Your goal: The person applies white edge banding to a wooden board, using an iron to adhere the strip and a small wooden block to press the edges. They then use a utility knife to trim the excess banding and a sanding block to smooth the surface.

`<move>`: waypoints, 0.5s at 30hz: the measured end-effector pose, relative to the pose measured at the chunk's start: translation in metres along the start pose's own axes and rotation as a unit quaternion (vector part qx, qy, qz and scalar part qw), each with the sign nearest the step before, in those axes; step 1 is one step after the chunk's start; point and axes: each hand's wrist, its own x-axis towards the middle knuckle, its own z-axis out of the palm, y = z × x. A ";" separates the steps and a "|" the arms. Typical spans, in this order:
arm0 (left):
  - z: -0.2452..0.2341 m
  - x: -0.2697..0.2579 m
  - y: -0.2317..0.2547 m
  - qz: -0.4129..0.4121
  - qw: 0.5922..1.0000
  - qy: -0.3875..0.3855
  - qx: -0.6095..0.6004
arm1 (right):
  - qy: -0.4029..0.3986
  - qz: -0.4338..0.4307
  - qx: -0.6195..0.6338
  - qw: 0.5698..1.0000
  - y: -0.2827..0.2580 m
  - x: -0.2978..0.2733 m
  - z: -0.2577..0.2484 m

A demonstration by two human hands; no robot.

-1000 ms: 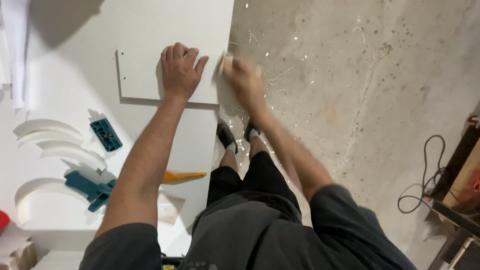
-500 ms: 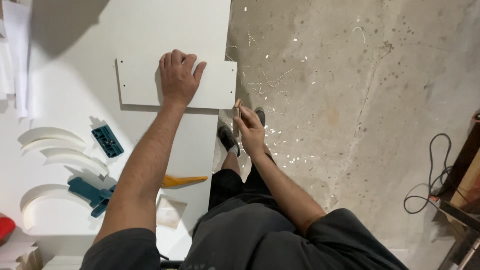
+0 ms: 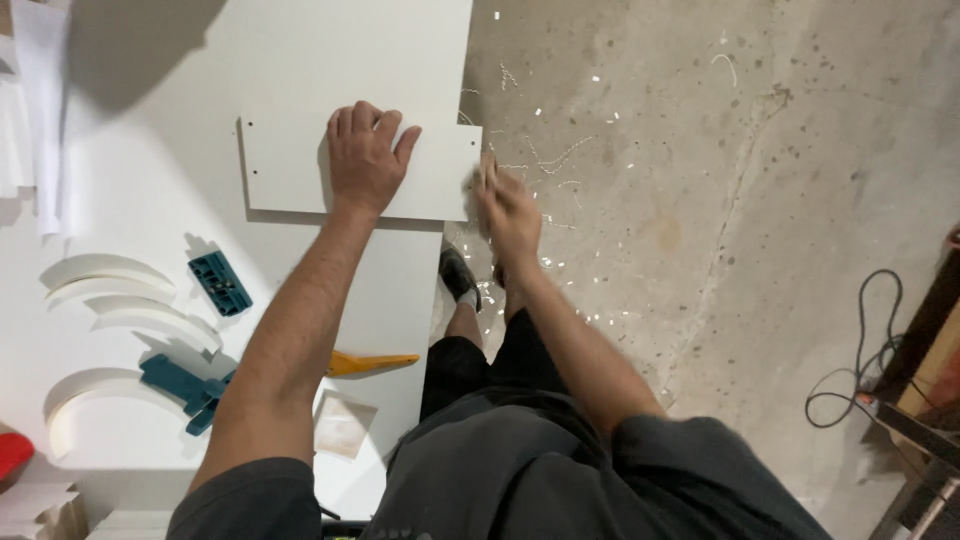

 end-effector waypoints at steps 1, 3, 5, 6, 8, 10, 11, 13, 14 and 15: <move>0.001 0.000 0.001 0.005 1.000 0.002 -0.006 | 0.011 -0.066 0.009 0.998 0.008 0.026 0.006; -0.002 -0.002 -0.002 0.006 1.000 0.004 -0.005 | 0.017 -0.134 0.021 0.991 0.010 0.046 0.011; -0.001 0.000 -0.001 0.002 1.000 -0.002 0.002 | -0.007 -0.145 -0.010 0.989 0.002 0.035 0.002; 0.000 0.000 -0.001 0.001 1.000 -0.001 0.001 | -0.007 -0.145 -0.010 0.989 0.024 0.013 0.002; -0.002 -0.002 0.000 -0.007 1.000 0.000 0.007 | 0.018 -0.076 -0.002 0.997 0.067 -0.033 0.000; -0.002 0.001 -0.001 -0.001 1.000 0.005 0.004 | -0.001 -0.096 -0.034 0.995 0.024 0.010 0.002; -0.002 0.001 -0.001 0.007 1.000 0.009 0.000 | -0.018 -0.116 -0.067 0.991 0.003 0.030 0.003; -0.001 0.004 0.002 0.003 1.000 0.014 -0.001 | -0.009 -0.108 -0.063 0.992 0.024 0.058 0.006; -0.003 0.000 0.004 -0.004 1.000 0.012 -0.001 | -0.003 -0.094 -0.058 0.994 0.035 0.068 0.008; -0.004 0.000 0.002 -0.006 1.000 0.011 -0.001 | -0.006 -0.093 -0.059 0.994 0.026 0.039 0.005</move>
